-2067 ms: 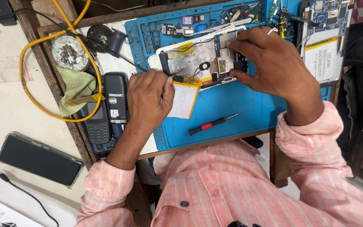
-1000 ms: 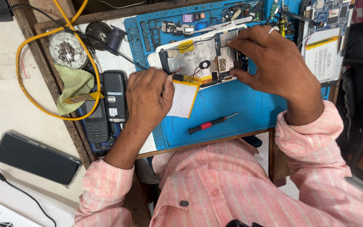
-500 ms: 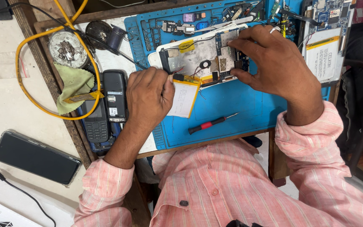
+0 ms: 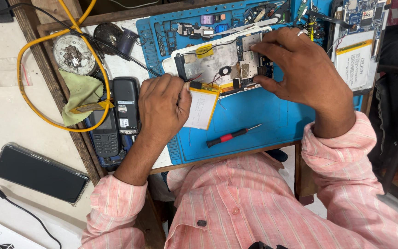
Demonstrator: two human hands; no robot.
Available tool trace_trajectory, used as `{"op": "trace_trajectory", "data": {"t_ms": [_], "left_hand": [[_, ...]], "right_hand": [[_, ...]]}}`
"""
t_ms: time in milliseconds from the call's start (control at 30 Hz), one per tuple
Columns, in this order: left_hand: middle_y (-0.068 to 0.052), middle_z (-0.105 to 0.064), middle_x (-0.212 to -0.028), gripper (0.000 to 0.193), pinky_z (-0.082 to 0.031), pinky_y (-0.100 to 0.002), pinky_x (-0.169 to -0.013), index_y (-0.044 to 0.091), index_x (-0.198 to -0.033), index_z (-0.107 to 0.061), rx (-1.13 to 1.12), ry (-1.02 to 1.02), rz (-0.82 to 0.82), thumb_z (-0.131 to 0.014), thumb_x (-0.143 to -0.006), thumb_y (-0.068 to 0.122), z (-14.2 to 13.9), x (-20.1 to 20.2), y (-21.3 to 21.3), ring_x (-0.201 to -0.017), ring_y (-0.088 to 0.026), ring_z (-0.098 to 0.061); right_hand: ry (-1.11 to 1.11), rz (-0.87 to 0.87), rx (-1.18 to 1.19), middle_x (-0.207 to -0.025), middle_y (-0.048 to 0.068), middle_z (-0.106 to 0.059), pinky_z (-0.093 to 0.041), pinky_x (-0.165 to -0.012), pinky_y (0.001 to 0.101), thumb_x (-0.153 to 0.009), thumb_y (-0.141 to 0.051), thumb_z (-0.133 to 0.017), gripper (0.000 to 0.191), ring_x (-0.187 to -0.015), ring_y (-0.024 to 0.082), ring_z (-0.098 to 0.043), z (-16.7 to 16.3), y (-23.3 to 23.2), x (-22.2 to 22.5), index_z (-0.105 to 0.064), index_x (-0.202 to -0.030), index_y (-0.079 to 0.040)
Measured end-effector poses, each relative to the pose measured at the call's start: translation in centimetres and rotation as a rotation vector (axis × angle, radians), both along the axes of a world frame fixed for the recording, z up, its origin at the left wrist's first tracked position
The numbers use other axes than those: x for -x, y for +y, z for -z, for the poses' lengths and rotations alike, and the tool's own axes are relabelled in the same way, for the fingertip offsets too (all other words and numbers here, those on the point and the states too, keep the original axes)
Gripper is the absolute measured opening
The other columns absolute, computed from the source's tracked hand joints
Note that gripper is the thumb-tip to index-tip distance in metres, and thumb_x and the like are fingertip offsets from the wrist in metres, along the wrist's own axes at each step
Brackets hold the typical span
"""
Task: The person repairs a white tablet by connecting wires to the battery and motherboard, then uses a hot air gun to heat the internal components. They reassemble the tablet and test the screen by pressing the power button.
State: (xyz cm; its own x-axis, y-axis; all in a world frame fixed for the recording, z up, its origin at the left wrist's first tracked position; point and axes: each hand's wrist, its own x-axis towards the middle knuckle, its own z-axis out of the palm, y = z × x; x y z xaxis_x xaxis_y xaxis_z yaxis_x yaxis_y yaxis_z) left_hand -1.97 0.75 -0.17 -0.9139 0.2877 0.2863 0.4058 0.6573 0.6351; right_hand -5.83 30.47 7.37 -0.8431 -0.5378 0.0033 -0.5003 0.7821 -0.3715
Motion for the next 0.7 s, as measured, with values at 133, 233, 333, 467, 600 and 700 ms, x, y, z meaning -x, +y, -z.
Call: {"op": "trace_trajectory", "data": {"t_ms": [133, 233, 333, 467, 600, 700], "left_hand": [[-0.010, -0.058, -0.083, 0.012, -0.044, -0.043, -0.080, 0.005, -0.090, -0.059, 0.001, 0.012, 0.001, -0.067, -0.098, 0.010, 0.01, 0.02, -0.04, -0.079, -0.031, -0.058], [-0.010, -0.058, -0.083, 0.013, -0.044, -0.043, -0.080, 0.006, -0.090, -0.059, 0.001, 0.007, -0.002, -0.067, -0.099, 0.010, 0.01, -0.02, -0.03, -0.078, -0.031, -0.058], [-0.010, -0.057, -0.082, 0.014, -0.043, -0.044, -0.079, 0.006, -0.089, -0.059, 0.006, -0.003, 0.002, -0.067, -0.100, 0.011, 0.03, 0.01, -0.05, -0.077, -0.030, -0.058], [-0.010, -0.057, -0.082, 0.014, -0.043, -0.043, -0.079, 0.006, -0.090, -0.059, 0.007, 0.003, 0.001, -0.067, -0.100, 0.011, 0.06, -0.03, -0.07, -0.078, -0.030, -0.058], [-0.009, -0.057, -0.081, 0.014, -0.043, -0.043, -0.079, 0.006, -0.090, -0.059, 0.004, 0.002, 0.001, -0.067, -0.100, 0.011, 0.12, 0.01, -0.07, -0.077, -0.030, -0.058], [-0.009, -0.057, -0.081, 0.014, -0.043, -0.043, -0.079, 0.006, -0.090, -0.059, 0.003, -0.001, 0.000, -0.067, -0.100, 0.010, 0.11, 0.02, -0.04, -0.076, -0.030, -0.058]], "right_hand": [[0.003, 0.004, -0.001, -0.126, 0.013, -0.063, -0.054, -0.098, 0.0431, -0.076, -0.020, -0.090, 0.061, -0.114, 0.035, -0.063, 0.02, 0.03, -0.06, -0.069, -0.131, -0.004], [0.003, 0.006, -0.003, -0.126, 0.013, -0.063, -0.054, -0.097, 0.0429, -0.077, -0.020, -0.090, 0.061, -0.114, 0.035, -0.063, 0.06, 0.07, -0.10, -0.069, -0.131, -0.004], [0.005, 0.000, -0.004, -0.126, 0.013, -0.063, -0.054, -0.097, 0.0426, -0.077, -0.021, -0.090, 0.060, -0.113, 0.035, -0.063, 0.16, 0.12, -0.04, -0.069, -0.131, -0.005], [0.012, -0.011, -0.002, -0.126, 0.013, -0.063, -0.054, -0.097, 0.0423, -0.078, -0.021, -0.090, 0.059, -0.114, 0.035, -0.064, 0.22, 0.25, 0.03, -0.070, -0.131, -0.005], [0.003, -0.009, 0.017, -0.126, 0.013, -0.063, -0.055, -0.097, 0.0418, -0.078, -0.021, -0.089, 0.058, -0.114, 0.034, -0.064, 0.23, 0.27, 0.10, -0.070, -0.130, -0.005], [0.001, -0.006, 0.012, -0.125, 0.013, -0.063, -0.055, -0.096, 0.0418, -0.078, -0.021, -0.090, 0.058, -0.113, 0.034, -0.064, 0.16, 0.21, 0.15, -0.070, -0.130, -0.006]]}}
